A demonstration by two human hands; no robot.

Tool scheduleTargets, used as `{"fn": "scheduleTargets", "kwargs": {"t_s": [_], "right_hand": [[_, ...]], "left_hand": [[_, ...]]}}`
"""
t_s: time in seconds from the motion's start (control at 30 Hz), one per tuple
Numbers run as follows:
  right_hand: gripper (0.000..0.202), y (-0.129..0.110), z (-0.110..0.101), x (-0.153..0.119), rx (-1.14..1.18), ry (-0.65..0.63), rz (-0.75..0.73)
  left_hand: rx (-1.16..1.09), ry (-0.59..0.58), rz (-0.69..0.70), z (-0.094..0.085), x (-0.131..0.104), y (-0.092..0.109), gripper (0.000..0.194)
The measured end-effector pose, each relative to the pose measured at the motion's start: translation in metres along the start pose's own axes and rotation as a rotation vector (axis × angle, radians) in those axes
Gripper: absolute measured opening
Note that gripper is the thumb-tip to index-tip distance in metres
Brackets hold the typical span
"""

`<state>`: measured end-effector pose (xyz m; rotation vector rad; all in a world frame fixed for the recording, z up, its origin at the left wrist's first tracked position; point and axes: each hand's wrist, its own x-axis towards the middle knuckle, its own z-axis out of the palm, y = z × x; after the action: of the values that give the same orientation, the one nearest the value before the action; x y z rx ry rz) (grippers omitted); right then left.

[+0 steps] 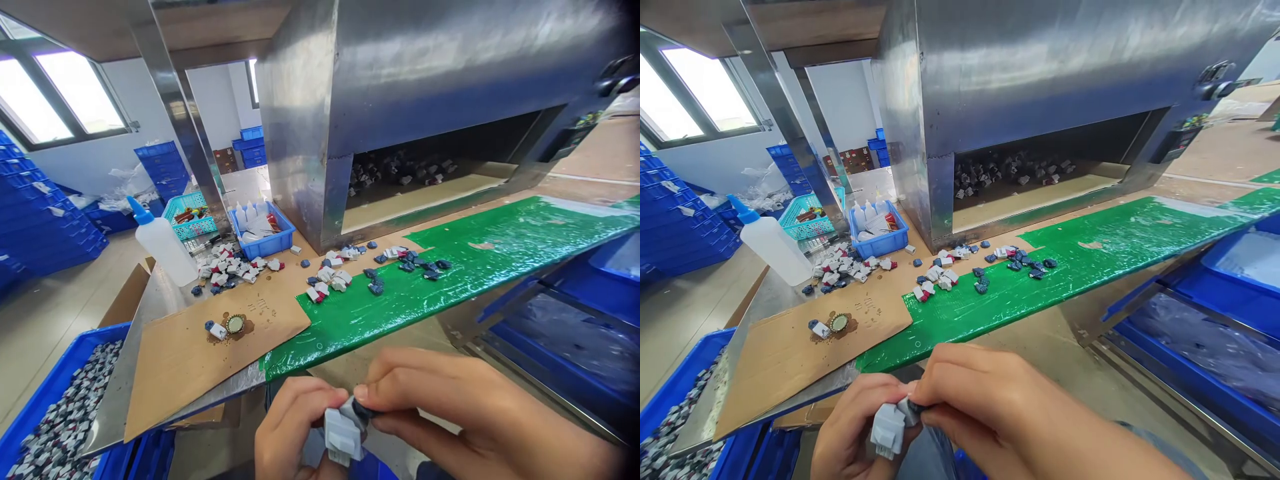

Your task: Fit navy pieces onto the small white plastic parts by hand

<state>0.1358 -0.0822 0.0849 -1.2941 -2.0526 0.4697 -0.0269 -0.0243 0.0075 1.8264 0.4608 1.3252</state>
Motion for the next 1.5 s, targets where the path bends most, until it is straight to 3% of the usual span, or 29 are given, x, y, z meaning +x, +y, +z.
{"fn": "scheduleTargets", "kwargs": {"t_s": [0.13,0.43,0.6,0.7,0.8,1.07,1.3,1.5], "right_hand": [[0.017,0.002,0.0,0.001,0.043,-0.068,0.044],[0.012,0.008,0.008,0.001,0.04,0.132,0.061],[0.013,0.02,0.008,-0.007,-0.108,0.172,0.029],[0.04,0.027,0.005,-0.012,-0.3,0.161,-0.082],[0.065,0.033,0.008,-0.016,-0.438,0.146,-0.122],[0.053,0.042,0.021,-0.018,-0.539,0.273,-0.218],[0.058,0.052,0.034,-0.024,-0.509,0.404,-0.22],[0.056,0.057,0.043,-0.024,-0.456,0.457,-0.187]], "left_hand": [[0.022,0.035,-0.017,0.003,-0.001,-0.001,0.027],[-0.012,0.043,-0.184,0.016,-0.001,0.0,0.023],[-0.32,0.026,-0.536,0.027,0.002,0.002,0.012],[-0.558,0.039,-0.659,0.035,0.002,0.003,0.028],[-0.674,0.056,-0.701,0.039,0.001,0.003,0.036],[-0.696,0.055,-0.735,0.041,0.004,0.005,0.029],[-0.667,0.176,-0.797,0.049,0.009,0.008,0.031],[-0.636,0.172,-0.817,0.048,0.007,0.007,0.028]]}}
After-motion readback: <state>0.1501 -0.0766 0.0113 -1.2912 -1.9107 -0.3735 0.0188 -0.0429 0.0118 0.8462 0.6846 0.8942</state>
